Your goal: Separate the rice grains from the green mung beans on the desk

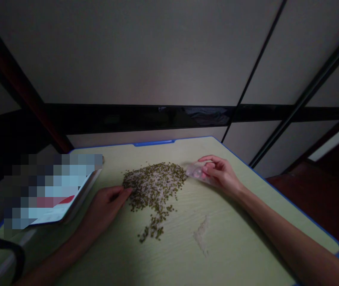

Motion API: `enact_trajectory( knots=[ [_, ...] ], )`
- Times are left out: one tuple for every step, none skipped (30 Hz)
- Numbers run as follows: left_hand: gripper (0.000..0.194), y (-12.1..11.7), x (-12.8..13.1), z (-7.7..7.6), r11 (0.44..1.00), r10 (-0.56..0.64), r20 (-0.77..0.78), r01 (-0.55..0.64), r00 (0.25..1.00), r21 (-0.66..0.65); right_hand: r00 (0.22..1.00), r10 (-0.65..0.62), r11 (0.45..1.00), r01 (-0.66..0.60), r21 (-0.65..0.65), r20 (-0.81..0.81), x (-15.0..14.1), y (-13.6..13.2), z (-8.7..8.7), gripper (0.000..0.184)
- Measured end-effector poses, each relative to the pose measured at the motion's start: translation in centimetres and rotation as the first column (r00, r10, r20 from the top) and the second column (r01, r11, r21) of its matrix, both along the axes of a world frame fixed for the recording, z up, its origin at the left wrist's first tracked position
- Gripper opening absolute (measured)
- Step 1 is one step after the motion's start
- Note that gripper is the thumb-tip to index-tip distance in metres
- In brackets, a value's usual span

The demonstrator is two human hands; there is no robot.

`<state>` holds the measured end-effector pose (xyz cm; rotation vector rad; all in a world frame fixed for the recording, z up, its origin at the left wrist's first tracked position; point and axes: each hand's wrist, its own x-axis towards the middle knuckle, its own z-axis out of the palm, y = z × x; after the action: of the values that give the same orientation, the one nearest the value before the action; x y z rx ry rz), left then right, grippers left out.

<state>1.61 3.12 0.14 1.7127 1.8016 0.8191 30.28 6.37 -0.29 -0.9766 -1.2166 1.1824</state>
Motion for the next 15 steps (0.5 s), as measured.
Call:
enact_trajectory(
  knots=[
    [0.034,0.0,-0.1,-0.1,1.0,-0.005,0.001,0.005,1.0,0.003,0.998,0.044,0.999,-0.044,0.003,0.055,-0.5,-0.5,0.2,0.022],
    [0.034,0.0,-0.1,-0.1,1.0,-0.011,0.002,0.011,1.0,0.004,0.973,0.124,0.99,-0.134,0.038,0.195,-0.9,-0.9,0.3,0.02],
    [0.034,0.0,-0.1,-0.1,1.0,-0.015,0.002,0.015,1.0,0.004,0.94,0.165,0.977,-0.197,0.079,0.3,-1.3,-1.4,0.5,0.019],
    [0.034,0.0,-0.1,0.0,1.0,-0.017,0.002,0.017,1.0,0.004,0.904,0.172,0.968,-0.229,0.103,0.391,-1.5,-1.8,0.6,0.017],
    [0.034,0.0,0.0,0.1,1.0,-0.014,0.002,0.014,1.0,0.005,0.868,0.181,0.959,-0.26,0.113,0.462,-1.8,-2.1,0.6,0.017],
    [0.033,0.0,0.0,0.1,1.0,-0.011,0.002,0.011,1.0,0.006,0.845,0.189,0.954,-0.278,0.109,0.5,-1.9,-2.3,0.6,0.016],
    [0.033,0.0,0.1,0.2,1.0,-0.007,0.002,0.007,1.0,0.007,0.828,0.203,0.951,-0.295,0.098,0.523,-2.0,-2.5,0.6,0.017],
    [0.033,0.0,0.1,0.3,1.0,-0.003,0.003,0.003,1.0,0.009,0.817,0.22,0.948,-0.308,0.081,0.532,-2.1,-2.6,0.5,0.018],
    [0.033,-0.1,0.2,0.4,1.0,0.001,0.004,-0.001,1.0,0.011,0.813,0.235,0.946,-0.316,0.065,0.533,-2.1,-2.7,0.4,0.018],
    [0.033,-0.1,0.2,0.4,1.0,0.004,0.003,-0.004,1.0,0.01,0.808,0.243,0.946,-0.32,0.054,0.536,-2.1,-2.6,0.3,0.019],
    [0.033,-0.1,0.2,0.4,1.0,0.006,0.003,-0.006,1.0,0.01,0.805,0.241,0.947,-0.317,0.049,0.543,-2.0,-2.6,0.2,0.02],
    [0.033,-0.1,0.2,0.4,1.0,0.005,0.002,-0.005,1.0,0.01,0.803,0.231,0.95,-0.307,0.049,0.549,-2.0,-2.5,0.1,0.02],
    [0.033,-0.2,0.2,0.4,1.0,0.003,0.0,-0.003,1.0,0.009,0.805,0.218,0.954,-0.294,0.052,0.552,-2.0,-2.4,0.1,0.02],
    [0.034,-0.2,0.2,0.4,1.0,-0.001,-0.004,0.001,1.0,0.009,0.81,0.2,0.959,-0.276,0.057,0.552,-1.9,-2.2,0.1,0.02],
    [0.034,-0.2,0.2,0.3,1.0,-0.005,-0.008,0.005,1.0,0.008,0.82,0.183,0.965,-0.256,0.06,0.542,-1.9,-2.1,0.1,0.02]
  ],
)
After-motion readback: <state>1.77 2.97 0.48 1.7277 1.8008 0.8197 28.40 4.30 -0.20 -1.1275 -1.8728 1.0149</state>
